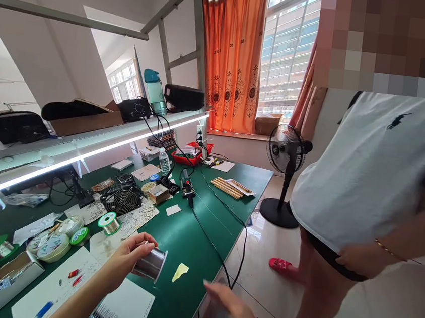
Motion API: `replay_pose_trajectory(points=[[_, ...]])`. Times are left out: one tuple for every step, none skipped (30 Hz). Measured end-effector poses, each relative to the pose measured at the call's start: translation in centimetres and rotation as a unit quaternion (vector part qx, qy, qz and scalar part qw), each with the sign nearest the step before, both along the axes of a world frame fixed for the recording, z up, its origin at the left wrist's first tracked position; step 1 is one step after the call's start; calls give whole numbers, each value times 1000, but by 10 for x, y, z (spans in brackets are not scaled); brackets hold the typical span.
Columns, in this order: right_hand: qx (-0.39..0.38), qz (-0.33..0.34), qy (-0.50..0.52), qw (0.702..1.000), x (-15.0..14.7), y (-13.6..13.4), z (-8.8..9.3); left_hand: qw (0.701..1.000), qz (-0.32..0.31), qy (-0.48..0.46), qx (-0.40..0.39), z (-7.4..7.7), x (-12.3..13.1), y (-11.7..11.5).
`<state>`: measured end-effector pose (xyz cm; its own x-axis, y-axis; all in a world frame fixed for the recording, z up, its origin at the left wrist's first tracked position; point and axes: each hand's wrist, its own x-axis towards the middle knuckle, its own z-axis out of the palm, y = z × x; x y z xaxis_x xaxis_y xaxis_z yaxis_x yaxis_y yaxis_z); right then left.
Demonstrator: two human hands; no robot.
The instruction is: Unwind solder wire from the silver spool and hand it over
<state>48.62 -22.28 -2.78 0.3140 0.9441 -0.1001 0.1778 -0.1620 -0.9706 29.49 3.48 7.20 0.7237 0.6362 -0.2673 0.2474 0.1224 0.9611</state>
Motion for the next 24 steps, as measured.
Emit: replay_pose_trajectory(points=[[29,1,27,999,-2,14,14,1000,-2,-5,-10,-3,6,-5],[70,-3,39,997,-4,28,27,1000,-1,-11,-20,-6,13,-11],[99,16,58,993,-6,42,40,999,3,-20,-29,-9,20,-16],[120,30,59,991,-9,54,50,999,6,-29,-39,-13,27,-21],[134,26,32,990,-10,66,57,998,9,-39,-48,-17,33,-25],[141,21,2,990,-11,75,61,997,11,-47,-58,-20,39,-28],[144,12,-29,989,-10,82,62,996,11,-53,-69,-23,44,-30],[143,5,-46,989,-7,87,61,995,11,-57,-80,-26,49,-32],[139,3,-38,989,-4,91,58,994,11,-59,-93,-29,53,-32],[136,5,-9,991,0,93,53,992,11,-62,-106,-32,56,-33],[129,8,30,991,5,95,49,991,11,-66,-119,-34,59,-33],[124,7,70,990,10,96,45,988,10,-72,-133,-36,62,-34],[120,1,104,987,14,97,42,986,9,-80,-147,-39,65,-36],[117,-9,126,985,17,97,39,983,7,-92,-162,-41,67,-38],[114,-24,138,984,20,97,38,979,4,-107,-177,-44,70,-41],[111,-39,146,982,23,97,39,974,2,-124,-190,-48,73,-46],[107,-55,157,980,25,96,40,969,-1,-143,-202,-52,76,-52],[102,-69,170,978,26,95,42,964,-4,-161,-212,-57,80,-58],[97,-80,184,975,28,94,44,959,-5,-177,-222,-62,84,-65],[91,-90,197,972,30,92,47,954,-6,-187,-233,-68,89,-73],[86,-99,207,969,31,91,50,951,-5,-191,-244,-73,94,-80],[82,-109,214,967,33,89,53,947,-5,-191,-257,-78,99,-88],[79,-119,218,966,34,88,56,944,-6,-189,-270,-82,104,-94],[76,-129,218,964,36,86,59,941,-10,-186,-282,-85,109,-99]])
